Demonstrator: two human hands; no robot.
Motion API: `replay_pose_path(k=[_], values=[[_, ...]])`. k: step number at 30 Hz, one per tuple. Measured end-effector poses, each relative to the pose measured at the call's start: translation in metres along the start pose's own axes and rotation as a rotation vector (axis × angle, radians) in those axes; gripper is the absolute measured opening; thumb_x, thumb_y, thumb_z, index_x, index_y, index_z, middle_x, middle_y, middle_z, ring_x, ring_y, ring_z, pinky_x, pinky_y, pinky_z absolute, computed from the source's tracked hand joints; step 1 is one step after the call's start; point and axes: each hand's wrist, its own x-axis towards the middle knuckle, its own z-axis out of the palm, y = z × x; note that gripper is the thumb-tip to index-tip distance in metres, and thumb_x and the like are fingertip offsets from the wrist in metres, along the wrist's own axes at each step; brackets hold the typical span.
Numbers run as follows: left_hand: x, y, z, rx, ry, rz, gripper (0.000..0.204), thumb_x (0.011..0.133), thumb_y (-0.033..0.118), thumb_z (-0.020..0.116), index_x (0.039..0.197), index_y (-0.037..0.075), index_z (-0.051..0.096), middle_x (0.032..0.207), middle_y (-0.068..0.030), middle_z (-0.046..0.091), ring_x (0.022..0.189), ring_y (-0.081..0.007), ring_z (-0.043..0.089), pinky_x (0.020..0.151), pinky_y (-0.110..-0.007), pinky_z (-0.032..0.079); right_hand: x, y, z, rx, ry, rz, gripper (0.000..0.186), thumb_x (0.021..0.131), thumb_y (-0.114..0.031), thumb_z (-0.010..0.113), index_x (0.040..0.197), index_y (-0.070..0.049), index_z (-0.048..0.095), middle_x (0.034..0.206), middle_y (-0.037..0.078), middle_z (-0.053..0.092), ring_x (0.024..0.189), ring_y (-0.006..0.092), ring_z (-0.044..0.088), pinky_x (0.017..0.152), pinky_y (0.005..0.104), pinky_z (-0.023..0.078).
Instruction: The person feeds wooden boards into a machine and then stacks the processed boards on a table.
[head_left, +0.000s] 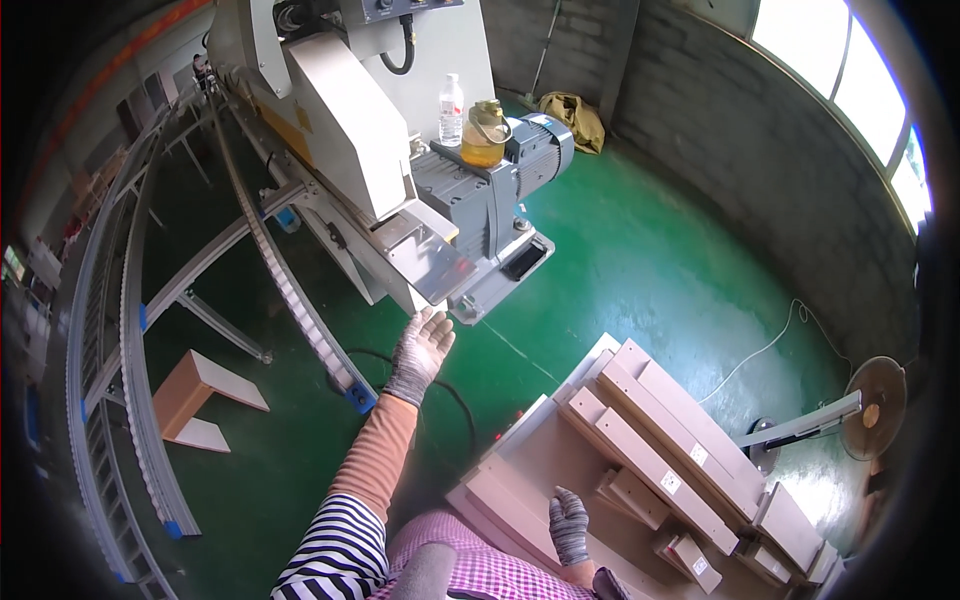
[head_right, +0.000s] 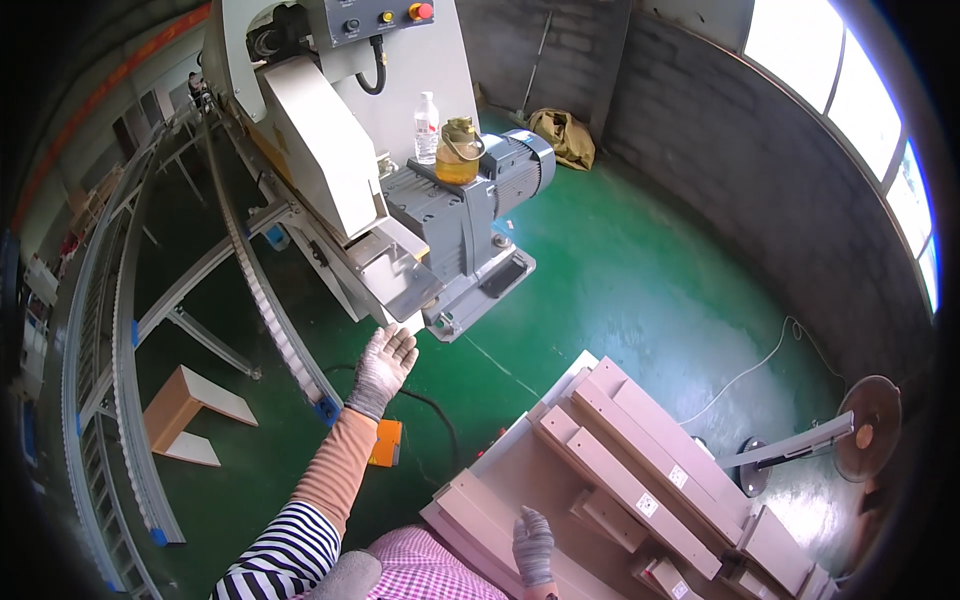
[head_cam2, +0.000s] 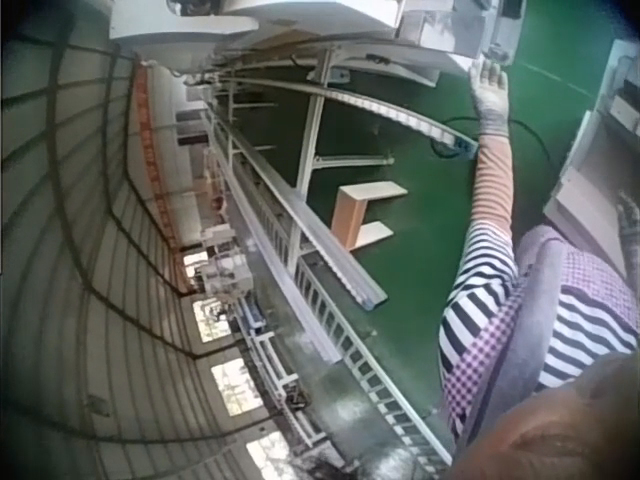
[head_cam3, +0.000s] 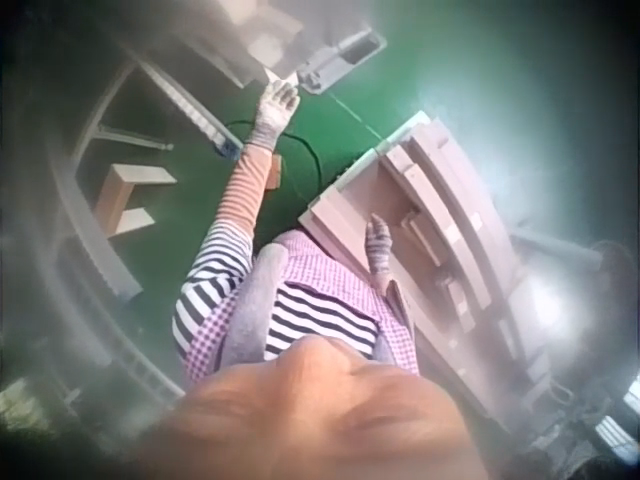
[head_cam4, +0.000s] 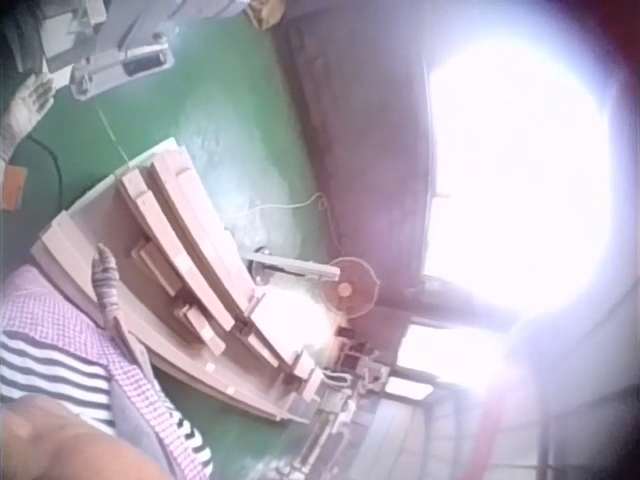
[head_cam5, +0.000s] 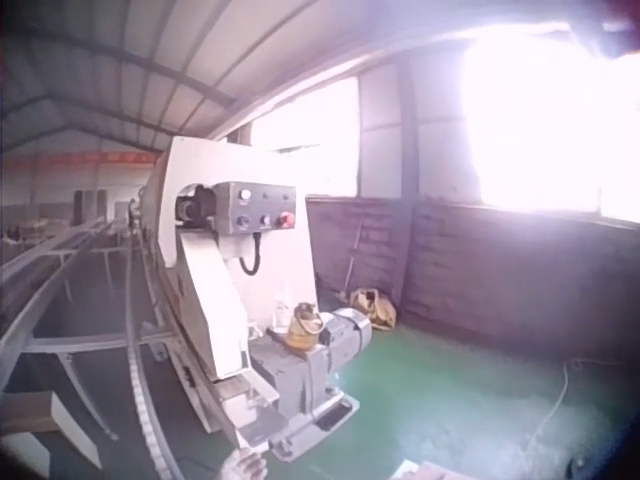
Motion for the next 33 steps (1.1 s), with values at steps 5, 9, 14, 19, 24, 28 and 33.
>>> replay_pose_path(k=[5,9,14,19,24,28,33], values=[[0.021,0.017,-0.001,-0.057,-0.017,-0.007,0.041,0.094,0.036,0.057,0.126,0.011,0.05,0.119,-0.0095,0.059,0.107,-0.0257,0.057,0.095,-0.044,0.047,-0.009,0.011,0.022,-0.004,-0.039,0.086,0.021,0.091,-0.006,0.061,0.111,0.0,0.063,0.1,0.008,0.068,0.092,0.0136,0.063,0.084,0.0253,0.049],[0.03,0.025,0.002,-0.078,-0.003,-0.024,0.042,0.095,0.036,0.056,0.127,0.01,0.048,0.117,-0.0097,0.058,0.107,-0.0262,0.057,0.096,-0.044,0.046,-0.015,0.012,0.037,0.029,-0.082,0.168,0.021,0.092,-0.007,0.062,0.112,0.0,0.063,0.102,0.008,0.068,0.093,0.0138,0.063,0.085,0.0257,0.049],[0.035,0.037,-0.005,-0.09,-0.001,-0.029,0.043,0.095,0.035,0.056,0.128,0.009,0.048,0.118,-0.0102,0.056,0.108,-0.0268,0.056,0.096,-0.045,0.047,-0.014,-0.007,0.05,0.09,-0.115,0.209,0.021,0.092,-0.006,0.062,0.112,0.001,0.063,0.104,0.009,0.068,0.095,0.0149,0.063,0.087,0.0269,0.049],[0.039,0.042,-0.011,-0.106,0.002,-0.053,0.044,0.095,0.034,0.056,0.13,0.008,0.048,0.119,-0.0106,0.056,0.109,-0.0273,0.056,0.095,-0.045,0.048,-0.01,-0.019,0.055,0.112,-0.135,0.24,0.022,0.091,-0.006,0.062,0.112,0.0,0.064,0.104,0.01,0.068,0.097,0.0158,0.063,0.088,0.0277,0.049],[0.045,0.049,-0.019,-0.129,0.004,-0.064,0.041,0.096,0.035,0.054,0.127,0.009,0.05,0.118,-0.0097,0.058,0.11,-0.0266,0.056,0.096,-0.045,0.047,-0.01,-0.022,0.057,0.085,-0.154,0.22,0.022,0.091,-0.007,0.062,0.111,-0.001,0.065,0.104,0.01,0.069,0.098,0.0161,0.063,0.088,0.0281,0.049],[0.05,0.051,-0.027,-0.138,0.014,-0.066,0.04,0.096,0.035,0.054,0.126,0.01,0.051,0.116,-0.0089,0.06,0.11,-0.0261,0.057,0.096,-0.046,0.047,-0.006,-0.034,0.058,0.074,-0.184,0.275,0.021,0.091,-0.008,0.063,0.111,-0.001,0.066,0.1,0.008,0.069,0.092,0.0143,0.062,0.084,0.027,0.049],[0.05,0.048,-0.027,-0.136,0.013,-0.074,0.039,0.096,0.035,0.054,0.125,0.009,0.052,0.116,-0.0086,0.06,0.109,-0.0258,0.057,0.097,-0.046,0.047,-0.008,-0.023,0.063,0.089,-0.189,0.309,0.022,0.09,-0.008,0.064,0.111,-0.001,0.066,0.098,0.006,0.069,0.088,0.0124,0.061,0.08,0.0265,0.048]])
